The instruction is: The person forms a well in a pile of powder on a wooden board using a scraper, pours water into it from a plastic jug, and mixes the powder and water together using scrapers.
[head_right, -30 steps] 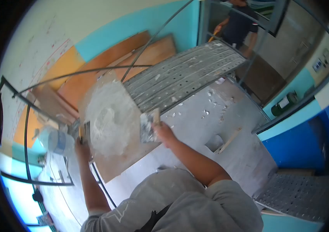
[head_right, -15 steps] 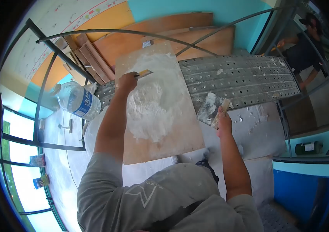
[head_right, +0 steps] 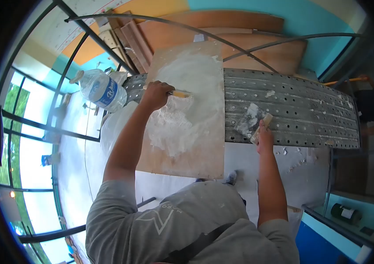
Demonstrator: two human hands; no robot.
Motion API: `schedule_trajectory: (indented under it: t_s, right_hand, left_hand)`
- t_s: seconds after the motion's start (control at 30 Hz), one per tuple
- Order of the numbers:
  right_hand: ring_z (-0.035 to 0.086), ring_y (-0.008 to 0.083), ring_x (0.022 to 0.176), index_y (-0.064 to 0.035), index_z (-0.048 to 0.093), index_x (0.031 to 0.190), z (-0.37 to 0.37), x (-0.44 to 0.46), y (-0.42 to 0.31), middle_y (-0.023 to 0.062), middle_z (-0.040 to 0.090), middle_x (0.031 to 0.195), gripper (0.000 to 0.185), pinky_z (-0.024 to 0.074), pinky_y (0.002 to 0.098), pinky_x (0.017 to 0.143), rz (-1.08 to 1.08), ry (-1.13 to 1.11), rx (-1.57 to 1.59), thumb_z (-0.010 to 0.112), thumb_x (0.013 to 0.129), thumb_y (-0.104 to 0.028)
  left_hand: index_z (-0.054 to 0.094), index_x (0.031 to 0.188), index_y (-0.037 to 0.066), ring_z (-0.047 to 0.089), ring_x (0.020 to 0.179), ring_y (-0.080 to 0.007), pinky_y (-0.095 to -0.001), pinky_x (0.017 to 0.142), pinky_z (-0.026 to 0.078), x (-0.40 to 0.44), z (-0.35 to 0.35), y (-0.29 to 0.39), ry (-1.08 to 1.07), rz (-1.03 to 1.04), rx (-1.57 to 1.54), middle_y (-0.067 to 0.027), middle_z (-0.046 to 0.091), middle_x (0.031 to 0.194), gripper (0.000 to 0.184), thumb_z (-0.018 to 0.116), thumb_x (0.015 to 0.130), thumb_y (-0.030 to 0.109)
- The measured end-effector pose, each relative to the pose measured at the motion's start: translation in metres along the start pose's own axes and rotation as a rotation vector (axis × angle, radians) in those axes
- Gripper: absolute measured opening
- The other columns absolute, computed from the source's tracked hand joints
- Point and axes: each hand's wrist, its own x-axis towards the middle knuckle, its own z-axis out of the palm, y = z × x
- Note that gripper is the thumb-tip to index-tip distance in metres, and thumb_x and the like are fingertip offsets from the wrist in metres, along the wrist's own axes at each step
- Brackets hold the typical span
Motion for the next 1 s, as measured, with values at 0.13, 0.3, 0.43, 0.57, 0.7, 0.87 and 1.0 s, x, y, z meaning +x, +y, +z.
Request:
schedule_trajectory:
  t_s: [0.13, 0.3, 0.43, 0.57, 0.7, 0.87, 1.0]
  right_hand:
    - [0.059, 0.0208, 0.095, 0.0005, 0.054, 0.125, 0.004, -0.013, -0.015, 0.0097, 0.059, 0.108, 0.063, 0.0482, 0.0356, 0.082, 0.08, -0.028, -0.021, 0.065, 0.089, -0.05]
    - [0.057, 0.0211, 0.101, -0.001, 0.053, 0.129, -0.002, -0.004, -0.013, 0.0087, 0.058, 0.114, 0.064, 0.0473, 0.0362, 0.087, 0.145, -0.041, -0.019, 0.065, 0.089, -0.049]
    - [0.057, 0.0212, 0.102, -0.0019, 0.053, 0.13, -0.005, 0.001, -0.011, 0.0076, 0.058, 0.115, 0.062, 0.047, 0.0364, 0.088, 0.144, -0.063, 0.0, 0.065, 0.09, -0.047]
    - [0.059, 0.0208, 0.098, -0.004, 0.055, 0.126, -0.007, 0.008, -0.005, 0.0065, 0.059, 0.11, 0.055, 0.049, 0.0367, 0.085, 0.127, -0.079, 0.054, 0.067, 0.089, -0.043]
    - [0.061, 0.0206, 0.094, -0.0058, 0.057, 0.122, -0.008, 0.015, 0.002, 0.0057, 0.06, 0.107, 0.05, 0.0506, 0.0372, 0.082, 0.104, -0.064, 0.084, 0.069, 0.089, -0.041]
    - [0.061, 0.0204, 0.091, -0.0063, 0.058, 0.119, -0.012, 0.02, 0.008, 0.0055, 0.061, 0.104, 0.047, 0.0516, 0.0373, 0.079, 0.123, -0.058, 0.081, 0.069, 0.088, -0.041]
    - [0.062, 0.0212, 0.09, -0.0059, 0.057, 0.119, -0.011, 0.026, 0.007, 0.0056, 0.061, 0.104, 0.048, 0.0518, 0.0373, 0.077, 0.138, -0.047, 0.076, 0.07, 0.088, -0.041]
  left_hand:
    - [0.069, 0.106, 0.012, 0.063, 0.099, -0.0321, -0.0441, 0.087, 0.047, -0.043, -0.036, 0.025, 0.087, -0.254, -0.125, -0.0117, 0.07, 0.098, 0.024, 0.063, 0.084, 0.018]
    - [0.062, 0.117, 0.006, 0.063, 0.1, -0.0395, -0.0454, 0.086, 0.049, -0.075, -0.037, 0.066, -0.128, -0.552, -0.358, -0.0215, 0.067, 0.104, 0.045, 0.07, 0.082, 0.032]
    - [0.061, 0.113, -0.002, 0.063, 0.099, -0.0398, -0.0435, 0.085, 0.049, -0.047, 0.008, 0.093, -0.033, -0.54, -0.557, -0.0256, 0.066, 0.102, 0.052, 0.071, 0.079, 0.036]
    - [0.063, 0.107, -0.006, 0.065, 0.097, -0.0399, -0.0439, 0.084, 0.05, 0.009, 0.051, 0.103, -0.081, -0.6, -0.594, -0.0268, 0.067, 0.101, 0.05, 0.069, 0.077, 0.034]
    - [0.063, 0.104, -0.007, 0.066, 0.095, -0.0394, -0.0437, 0.082, 0.052, 0.031, 0.064, 0.101, -0.112, -0.672, -0.577, -0.0259, 0.067, 0.1, 0.046, 0.066, 0.076, 0.029]
    - [0.064, 0.103, -0.006, 0.066, 0.095, -0.039, -0.0433, 0.082, 0.052, 0.014, 0.066, 0.075, -0.065, -0.748, -0.553, -0.0263, 0.067, 0.1, 0.043, 0.065, 0.076, 0.027]
    - [0.063, 0.102, -0.007, 0.066, 0.096, -0.0387, -0.0438, 0.082, 0.052, 0.015, 0.049, 0.069, 0.01, -0.776, -0.646, -0.0279, 0.067, 0.1, 0.043, 0.064, 0.076, 0.026]
